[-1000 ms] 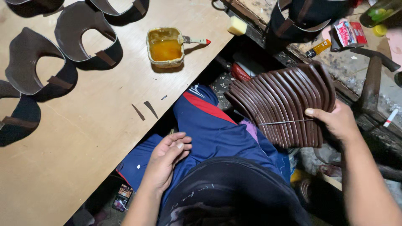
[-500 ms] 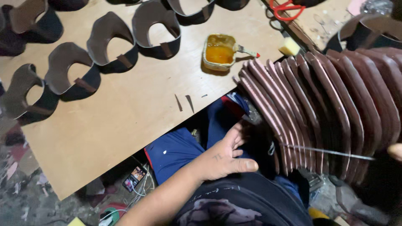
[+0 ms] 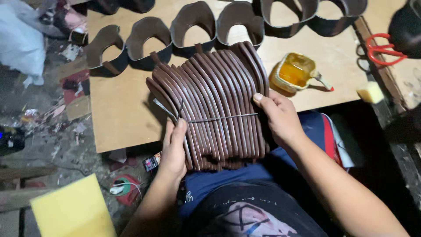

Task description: The person uses a brush to apply glue from a small container onto brown shoe insole components, then sets the glued piece aside and stacks the finished insoles. They then pair pink insoles with the brown insole parts one at a time, and finally open a small glue container.

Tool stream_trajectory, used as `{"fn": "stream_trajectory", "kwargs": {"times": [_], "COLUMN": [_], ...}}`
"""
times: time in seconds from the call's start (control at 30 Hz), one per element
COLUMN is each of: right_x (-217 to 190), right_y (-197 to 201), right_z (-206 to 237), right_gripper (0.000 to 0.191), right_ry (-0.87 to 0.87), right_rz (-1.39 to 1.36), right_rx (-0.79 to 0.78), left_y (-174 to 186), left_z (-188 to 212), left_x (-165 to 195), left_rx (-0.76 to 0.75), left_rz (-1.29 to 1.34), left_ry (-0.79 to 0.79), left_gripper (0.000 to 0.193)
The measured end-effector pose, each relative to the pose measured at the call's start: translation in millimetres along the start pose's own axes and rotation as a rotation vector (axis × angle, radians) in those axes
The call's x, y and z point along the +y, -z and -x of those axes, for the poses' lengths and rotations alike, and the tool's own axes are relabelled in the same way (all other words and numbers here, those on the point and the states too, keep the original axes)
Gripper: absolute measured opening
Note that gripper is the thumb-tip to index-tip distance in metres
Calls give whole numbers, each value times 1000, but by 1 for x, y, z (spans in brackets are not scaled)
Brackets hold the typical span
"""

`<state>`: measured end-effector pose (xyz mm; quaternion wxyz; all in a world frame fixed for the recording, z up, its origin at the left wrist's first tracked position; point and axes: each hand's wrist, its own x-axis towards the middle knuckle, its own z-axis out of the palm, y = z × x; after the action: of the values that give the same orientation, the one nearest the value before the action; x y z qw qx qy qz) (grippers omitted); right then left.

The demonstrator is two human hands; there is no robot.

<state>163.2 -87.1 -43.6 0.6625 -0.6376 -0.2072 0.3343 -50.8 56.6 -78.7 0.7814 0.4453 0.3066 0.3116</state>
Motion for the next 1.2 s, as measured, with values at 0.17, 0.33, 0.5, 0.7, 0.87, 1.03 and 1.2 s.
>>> {"fn": "stream_trajectory", "kwargs": {"times": [0.17, 0.33, 0.5, 0.7, 0.87, 1.03, 1.2], "right_x": [9, 15, 23, 23, 18, 16, 16], "right_y": [-23, -19, -13, -15, -33, -53, -68], "right_z": [-18, -21, -25, -23, -16, -3, 3], "right_gripper": [29, 25, 31, 52, 48, 44, 65], "right_ry": [-33, -87, -74, 555, 757, 825, 824], "right_rz": [14, -73, 38, 665, 794, 1105, 1165], "right_rx": [-82, -147, -138, 31, -58, -292, -453], "left_y": [28, 30, 20, 11, 18, 28, 31], "left_z": [-5, -11, -12, -17, -27, -35, -42], "left_x": [-16, -28, -23, -20, -22, -15, -12], "left_rx": [-60, 61, 60, 98, 317, 318, 172], "left_rz": [324, 142, -102, -182, -399, -625, -162], "left_ry": [69, 19, 7, -209, -370, -533, -247], "left_gripper": [69, 65, 77, 74, 38, 13, 7]}}
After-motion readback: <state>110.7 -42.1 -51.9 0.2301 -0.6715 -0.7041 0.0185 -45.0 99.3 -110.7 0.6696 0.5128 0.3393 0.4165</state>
